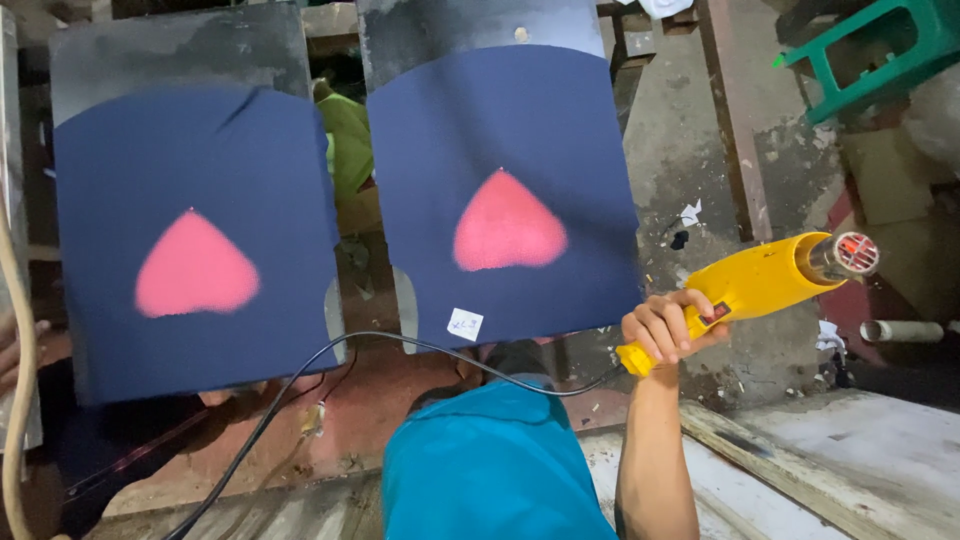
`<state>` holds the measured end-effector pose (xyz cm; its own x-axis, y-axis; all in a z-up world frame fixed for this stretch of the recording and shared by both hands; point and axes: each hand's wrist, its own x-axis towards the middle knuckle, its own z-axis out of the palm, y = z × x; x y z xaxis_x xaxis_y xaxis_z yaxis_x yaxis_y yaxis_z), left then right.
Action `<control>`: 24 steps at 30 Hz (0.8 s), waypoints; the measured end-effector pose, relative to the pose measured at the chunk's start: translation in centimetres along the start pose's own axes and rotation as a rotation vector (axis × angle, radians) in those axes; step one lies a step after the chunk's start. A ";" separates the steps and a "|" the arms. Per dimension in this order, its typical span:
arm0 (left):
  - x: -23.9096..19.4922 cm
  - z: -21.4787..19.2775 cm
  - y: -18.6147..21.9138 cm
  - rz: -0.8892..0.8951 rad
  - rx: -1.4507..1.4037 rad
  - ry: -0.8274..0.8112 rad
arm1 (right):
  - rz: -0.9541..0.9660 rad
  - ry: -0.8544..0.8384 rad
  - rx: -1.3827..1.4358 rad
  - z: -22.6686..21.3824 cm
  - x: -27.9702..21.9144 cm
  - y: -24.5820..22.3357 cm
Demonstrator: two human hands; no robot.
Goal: Drying screen-printed heart designs on fabric panels using a handheld heat gun in a production environment.
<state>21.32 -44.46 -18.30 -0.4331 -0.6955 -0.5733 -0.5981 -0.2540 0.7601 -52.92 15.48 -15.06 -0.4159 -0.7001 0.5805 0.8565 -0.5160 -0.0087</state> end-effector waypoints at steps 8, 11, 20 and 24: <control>0.3 1.1 -0.7 0.064 -1.199 -0.629 | 0.000 0.033 0.040 0.4 0.5 0.5; 0.0 0.8 -1.2 0.112 -1.168 -0.620 | 0.005 0.050 0.034 0.5 0.7 0.6; -26.1 26.1 0.7 -0.148 0.008 0.983 | 0.024 0.055 0.035 0.9 1.0 0.4; -31.6 37.6 13.4 -0.087 0.082 1.405 | 0.004 0.138 0.031 1.1 0.2 0.1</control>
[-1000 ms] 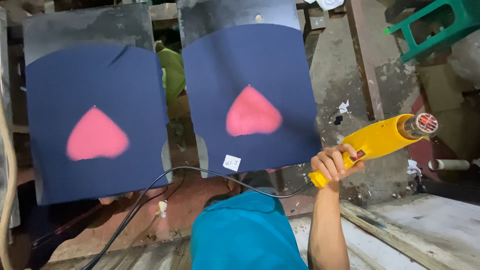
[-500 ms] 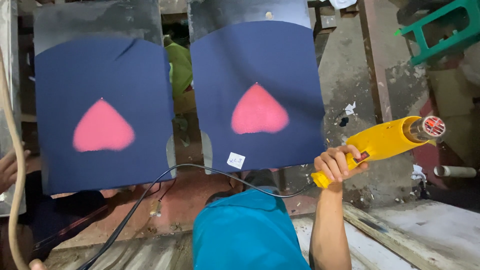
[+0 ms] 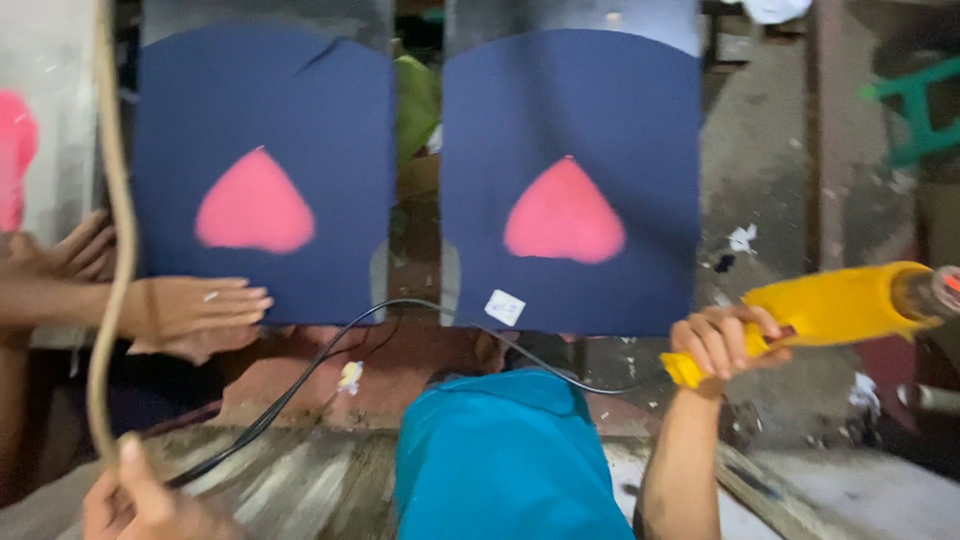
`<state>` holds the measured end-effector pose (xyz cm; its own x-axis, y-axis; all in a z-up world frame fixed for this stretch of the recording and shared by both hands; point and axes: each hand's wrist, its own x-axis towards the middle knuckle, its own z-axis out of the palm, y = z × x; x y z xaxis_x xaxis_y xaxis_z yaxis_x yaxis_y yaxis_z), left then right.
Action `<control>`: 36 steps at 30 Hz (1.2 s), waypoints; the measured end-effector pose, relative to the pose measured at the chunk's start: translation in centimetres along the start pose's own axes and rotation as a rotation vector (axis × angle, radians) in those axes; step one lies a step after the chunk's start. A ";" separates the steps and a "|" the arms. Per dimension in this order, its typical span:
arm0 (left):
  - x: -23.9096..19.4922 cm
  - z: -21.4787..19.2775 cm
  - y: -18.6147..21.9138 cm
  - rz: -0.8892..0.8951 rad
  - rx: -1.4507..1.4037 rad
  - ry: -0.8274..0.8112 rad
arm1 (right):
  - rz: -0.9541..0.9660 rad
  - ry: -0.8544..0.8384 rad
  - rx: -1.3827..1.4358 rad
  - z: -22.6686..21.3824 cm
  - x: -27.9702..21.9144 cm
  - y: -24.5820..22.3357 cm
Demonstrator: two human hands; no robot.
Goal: Drying screen-printed heart designs on fabric panels using a handheld heat gun in a production environment.
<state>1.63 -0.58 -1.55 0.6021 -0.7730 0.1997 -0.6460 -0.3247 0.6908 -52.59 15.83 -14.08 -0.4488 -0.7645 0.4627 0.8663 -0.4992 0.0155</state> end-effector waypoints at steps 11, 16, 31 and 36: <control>-1.0 1.2 3.3 0.175 -0.314 0.152 | -0.042 0.047 -0.080 -2.5 -2.1 -3.7; -1.3 0.8 3.7 0.157 -0.255 0.158 | 0.038 -0.003 -0.112 -2.8 -1.6 -4.7; -1.6 0.4 4.5 0.165 -0.235 0.146 | 0.043 -0.030 -0.150 -3.8 -1.9 -6.2; -1.4 0.5 3.6 0.199 -0.211 0.145 | 0.017 -0.042 -0.125 -4.3 -2.3 -6.6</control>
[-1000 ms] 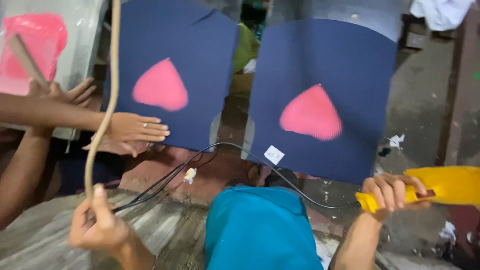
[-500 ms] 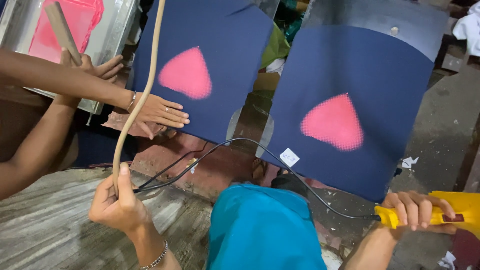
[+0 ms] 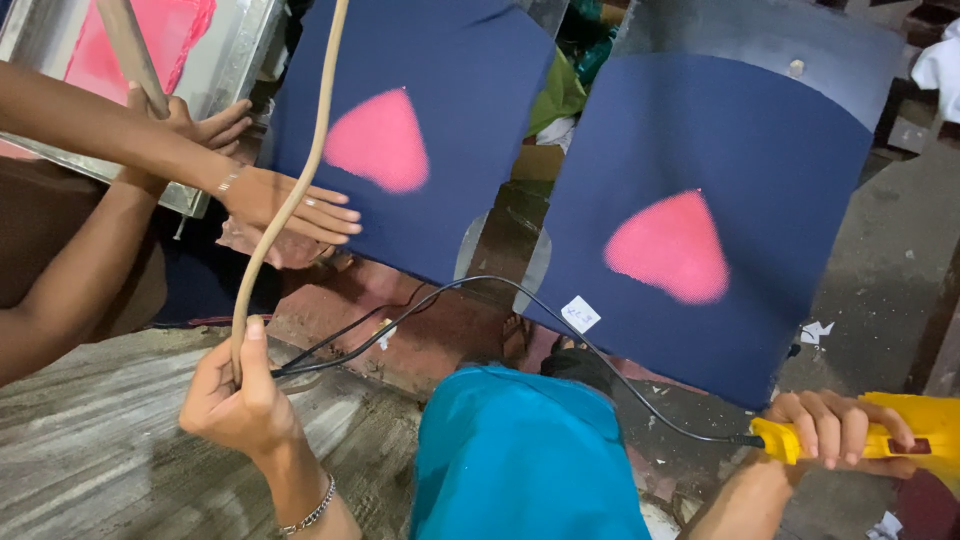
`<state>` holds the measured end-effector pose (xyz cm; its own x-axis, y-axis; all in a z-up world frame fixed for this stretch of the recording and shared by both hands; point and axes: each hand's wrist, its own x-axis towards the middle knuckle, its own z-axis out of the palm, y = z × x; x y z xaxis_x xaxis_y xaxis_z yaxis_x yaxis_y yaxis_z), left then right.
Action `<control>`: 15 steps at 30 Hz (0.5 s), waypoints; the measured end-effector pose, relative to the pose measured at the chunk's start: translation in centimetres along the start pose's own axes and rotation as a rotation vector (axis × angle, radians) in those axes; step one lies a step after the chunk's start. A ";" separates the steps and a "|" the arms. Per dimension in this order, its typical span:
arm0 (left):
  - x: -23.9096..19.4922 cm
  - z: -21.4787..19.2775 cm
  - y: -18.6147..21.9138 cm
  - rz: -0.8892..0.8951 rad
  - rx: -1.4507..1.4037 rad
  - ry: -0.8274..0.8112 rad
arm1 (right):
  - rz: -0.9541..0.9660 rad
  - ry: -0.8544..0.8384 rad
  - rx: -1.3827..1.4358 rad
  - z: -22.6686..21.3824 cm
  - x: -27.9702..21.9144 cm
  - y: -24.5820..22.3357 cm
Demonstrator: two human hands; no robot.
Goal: Drying screen-printed heart designs on fabric panels using a handheld heat gun in a production environment.
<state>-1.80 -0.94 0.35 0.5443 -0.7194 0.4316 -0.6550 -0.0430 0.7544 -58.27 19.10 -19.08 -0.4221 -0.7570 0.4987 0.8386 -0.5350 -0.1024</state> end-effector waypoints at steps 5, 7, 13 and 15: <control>-0.1 -0.2 -0.4 -0.029 -0.024 0.006 | 0.015 0.043 -0.085 1.4 0.0 -0.6; 0.0 -0.3 -0.2 0.019 -0.038 -0.012 | 0.024 0.124 -0.181 2.3 0.1 -1.2; -0.1 -0.9 -0.2 -0.062 -0.050 -0.004 | 0.343 0.631 -0.824 9.5 3.8 -5.7; -0.1 -0.9 -0.7 -0.048 -0.029 -0.017 | 0.389 0.779 -1.035 12.4 5.6 -4.5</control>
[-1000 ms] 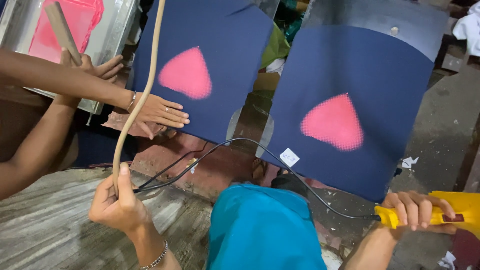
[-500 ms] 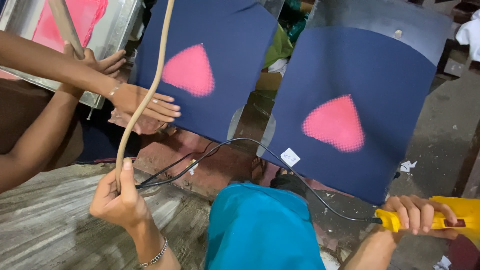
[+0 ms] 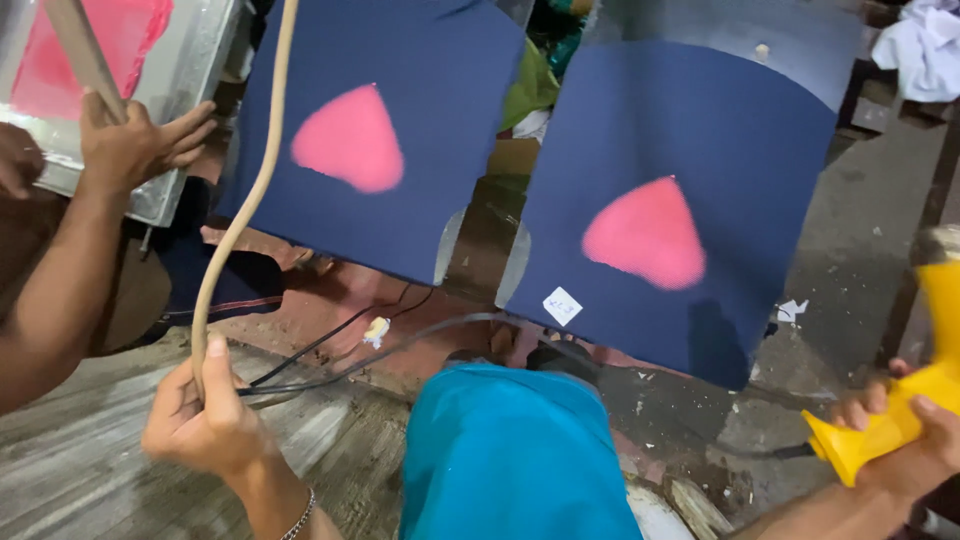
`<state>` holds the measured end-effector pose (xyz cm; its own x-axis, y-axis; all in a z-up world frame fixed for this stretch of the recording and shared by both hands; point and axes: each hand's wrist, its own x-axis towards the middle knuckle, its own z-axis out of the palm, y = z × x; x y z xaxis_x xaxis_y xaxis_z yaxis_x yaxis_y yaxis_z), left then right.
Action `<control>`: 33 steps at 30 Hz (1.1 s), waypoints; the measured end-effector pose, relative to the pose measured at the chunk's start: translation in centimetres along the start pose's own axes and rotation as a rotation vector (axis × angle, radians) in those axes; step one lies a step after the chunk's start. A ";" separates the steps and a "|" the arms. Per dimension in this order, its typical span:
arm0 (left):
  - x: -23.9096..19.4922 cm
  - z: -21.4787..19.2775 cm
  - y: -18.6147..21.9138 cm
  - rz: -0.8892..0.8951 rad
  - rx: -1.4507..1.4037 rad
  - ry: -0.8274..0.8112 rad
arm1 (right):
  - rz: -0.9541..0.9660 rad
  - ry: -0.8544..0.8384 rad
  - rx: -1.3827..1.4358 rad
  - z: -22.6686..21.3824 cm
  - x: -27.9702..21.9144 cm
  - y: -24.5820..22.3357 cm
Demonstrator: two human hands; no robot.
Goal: Drying screen-printed heart designs on fabric panels using a handheld heat gun in a production environment.
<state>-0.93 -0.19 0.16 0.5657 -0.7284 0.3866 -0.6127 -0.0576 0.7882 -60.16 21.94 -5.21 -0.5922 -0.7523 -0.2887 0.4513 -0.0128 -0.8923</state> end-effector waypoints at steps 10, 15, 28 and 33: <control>-0.4 -0.7 -1.6 -0.025 -0.029 -0.034 | 0.372 -0.043 -0.856 13.0 0.5 -5.5; -0.8 -1.8 -1.4 -0.058 -0.003 -0.030 | 0.411 -0.135 -0.941 19.5 2.2 -5.3; -1.5 -2.8 -1.6 -0.044 -0.026 -0.010 | 0.544 -0.171 -0.970 22.2 4.1 -4.8; -1.2 -3.2 -2.3 -0.023 0.006 -0.011 | 0.537 -0.082 -1.003 22.9 4.1 -5.8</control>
<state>1.62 3.04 -0.60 0.5739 -0.7341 0.3630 -0.6029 -0.0787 0.7939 -49.93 3.86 6.73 -0.4218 -0.5424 -0.7266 -0.1257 0.8286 -0.5455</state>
